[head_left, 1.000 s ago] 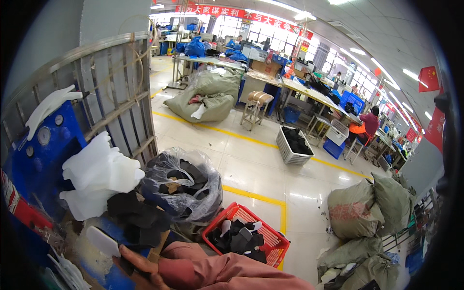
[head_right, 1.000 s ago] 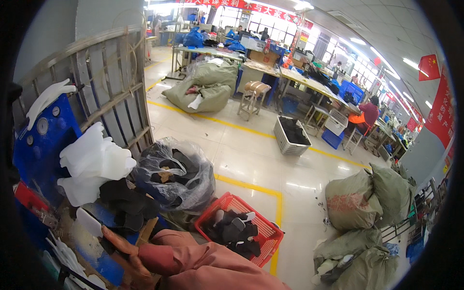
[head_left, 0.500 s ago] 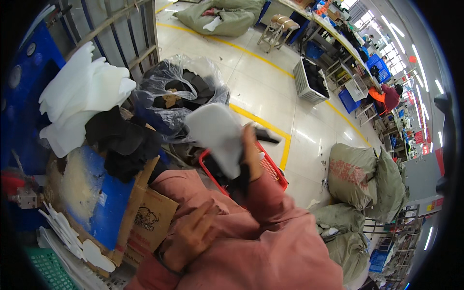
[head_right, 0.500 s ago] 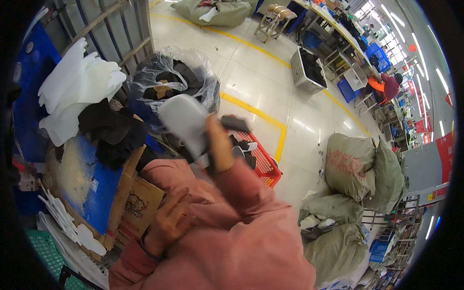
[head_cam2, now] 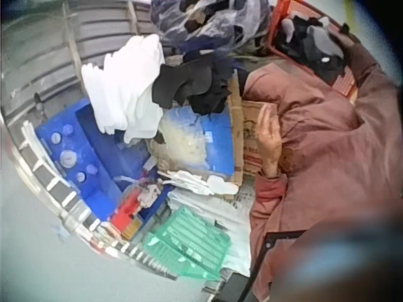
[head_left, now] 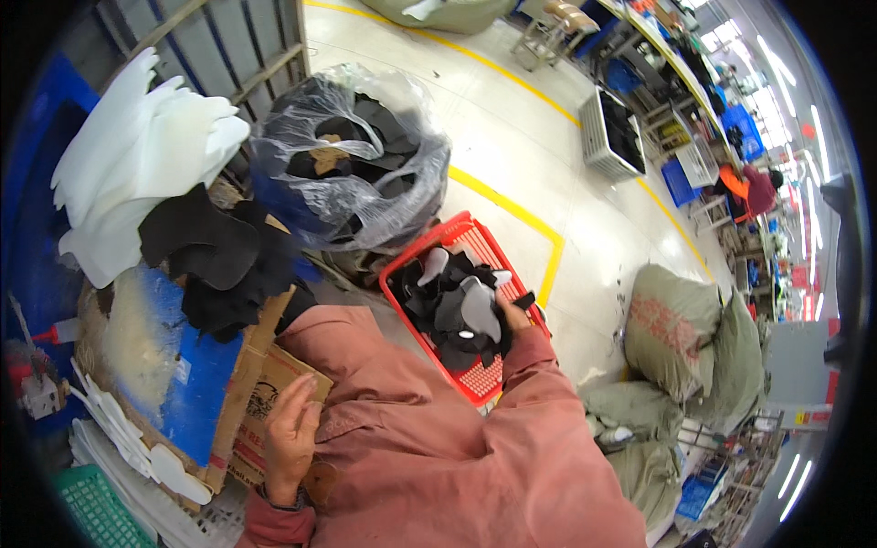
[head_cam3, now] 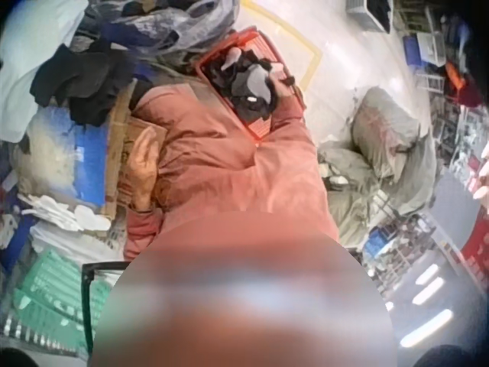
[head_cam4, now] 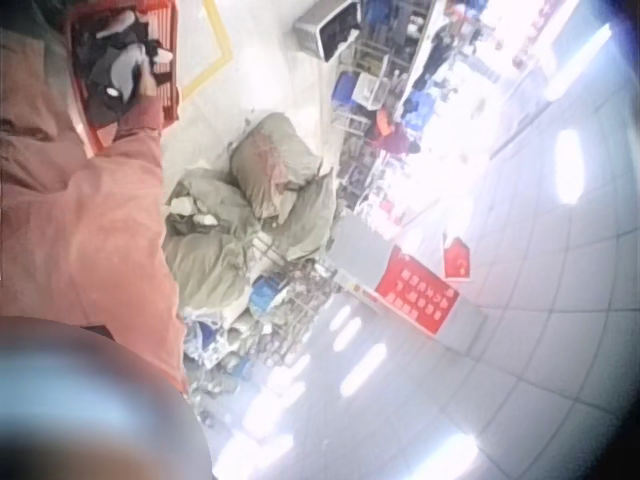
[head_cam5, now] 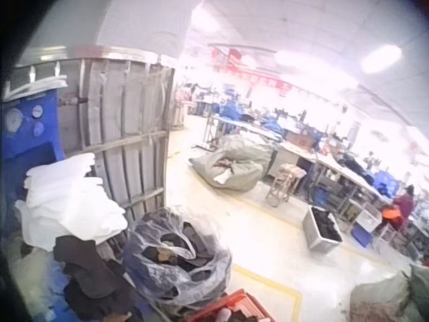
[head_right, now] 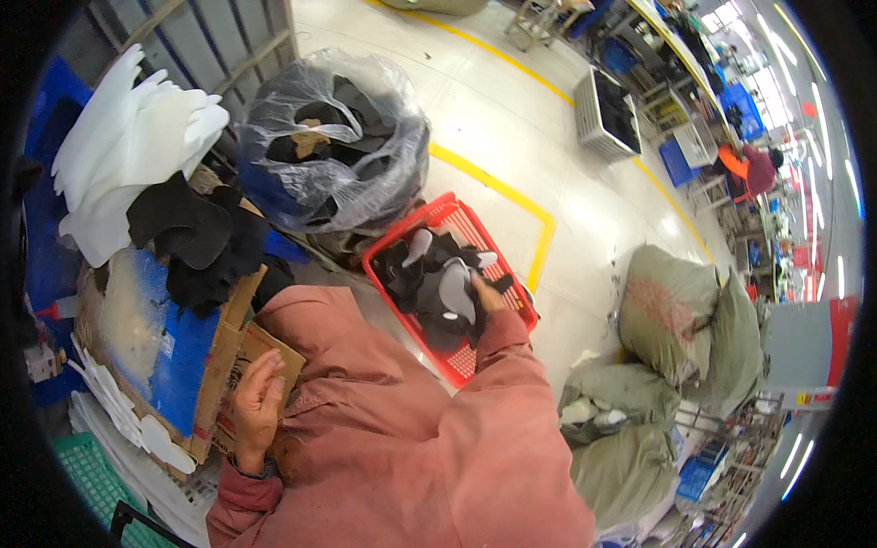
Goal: The person repeatedly picks black and white shoe parts, aligns them, and presses them together using a small press machine. The assembled parts are placed into a red basket. The process is repeated multiple times throughout the clip.
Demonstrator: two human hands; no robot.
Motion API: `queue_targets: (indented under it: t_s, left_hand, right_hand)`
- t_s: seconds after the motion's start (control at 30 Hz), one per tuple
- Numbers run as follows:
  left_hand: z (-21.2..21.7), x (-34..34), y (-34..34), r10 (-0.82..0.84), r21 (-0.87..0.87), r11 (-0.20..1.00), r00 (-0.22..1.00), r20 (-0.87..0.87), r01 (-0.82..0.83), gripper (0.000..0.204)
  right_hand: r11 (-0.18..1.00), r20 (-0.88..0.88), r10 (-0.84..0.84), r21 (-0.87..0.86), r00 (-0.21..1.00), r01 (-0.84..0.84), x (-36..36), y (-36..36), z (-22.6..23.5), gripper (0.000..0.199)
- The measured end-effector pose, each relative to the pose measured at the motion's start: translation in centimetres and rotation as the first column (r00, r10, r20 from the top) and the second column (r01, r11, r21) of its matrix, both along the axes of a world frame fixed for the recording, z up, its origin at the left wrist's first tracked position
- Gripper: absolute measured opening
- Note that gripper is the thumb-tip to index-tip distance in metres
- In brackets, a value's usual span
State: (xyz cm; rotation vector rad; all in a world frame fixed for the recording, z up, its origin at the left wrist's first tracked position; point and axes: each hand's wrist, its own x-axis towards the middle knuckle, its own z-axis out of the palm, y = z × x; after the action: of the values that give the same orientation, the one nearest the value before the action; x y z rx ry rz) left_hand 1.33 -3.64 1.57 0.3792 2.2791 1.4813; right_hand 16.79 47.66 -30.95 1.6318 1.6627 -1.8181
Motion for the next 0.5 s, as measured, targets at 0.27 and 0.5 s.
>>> queue_targets:
  t_s: [0.27,0.5]
  left_hand:
    - [0.4,-1.2,0.7,-0.053,-0.053,0.997,0.996,-0.066,0.049,0.032]
    - [0.6,-1.5,-0.4,-0.075,-0.06,0.996,0.973,-0.219,0.063,0.033]
  right_hand:
    - [0.875,-0.037,0.271,0.426,0.962,-0.23,-6.4,-1.5,7.2,0.031]
    - [0.718,-0.467,0.686,0.555,0.558,-0.419,-30.2,-13.6,24.8,0.033]
